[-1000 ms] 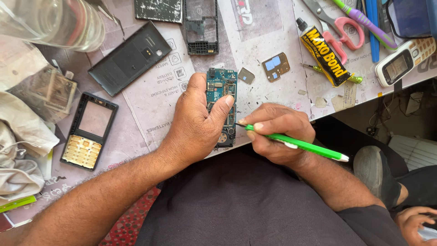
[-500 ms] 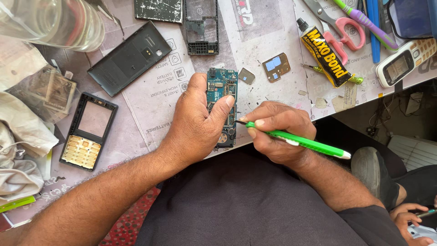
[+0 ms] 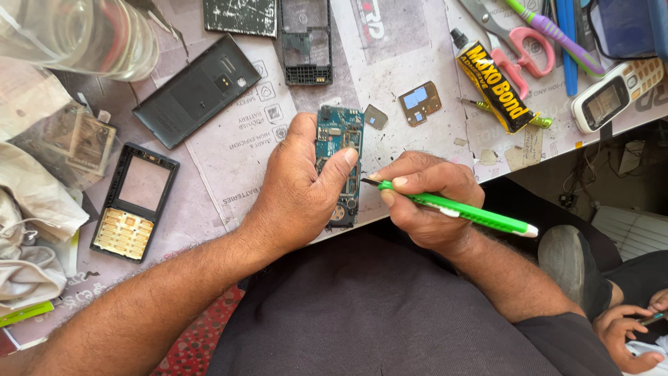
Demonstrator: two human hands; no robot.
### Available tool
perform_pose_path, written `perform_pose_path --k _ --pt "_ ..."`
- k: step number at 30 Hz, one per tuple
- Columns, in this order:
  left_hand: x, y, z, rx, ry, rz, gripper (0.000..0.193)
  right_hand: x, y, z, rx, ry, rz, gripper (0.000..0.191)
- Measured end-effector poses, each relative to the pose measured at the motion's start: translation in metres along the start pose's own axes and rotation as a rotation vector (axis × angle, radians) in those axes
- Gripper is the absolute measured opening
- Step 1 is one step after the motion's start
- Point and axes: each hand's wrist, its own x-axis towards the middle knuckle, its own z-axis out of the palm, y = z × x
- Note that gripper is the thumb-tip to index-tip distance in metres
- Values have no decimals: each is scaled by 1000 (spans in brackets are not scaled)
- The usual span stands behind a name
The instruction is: The person uses a green utility knife to scrape adhesive residue from a mobile phone motherboard. They hold the board in one hand and carefully scrape various areas, then place it on the table to continue scraping specific spots.
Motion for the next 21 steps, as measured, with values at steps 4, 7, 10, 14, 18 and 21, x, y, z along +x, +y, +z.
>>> perform_pose_path --k 4,7,10,14,18,21 --pt "1 3 -5 -55 -97 -65 26 0 2 -4 111 50 100 29" --pt "4 5 -8 -70 -166 -84 24 3 3 -9 59 -33 101 28" --pt "5 4 -10 -136 -184 -62 21 6 4 -10 103 -19 97 26" --pt "4 3 -10 -72 -174 -82 19 7 3 -11 48 -62 53 27" --pt "4 6 -10 -71 -168 -65 18 5 3 -8 76 -17 82 27" --pt "4 9 -10 -49 -181 -102 17 4 3 -8 102 -13 76 28"
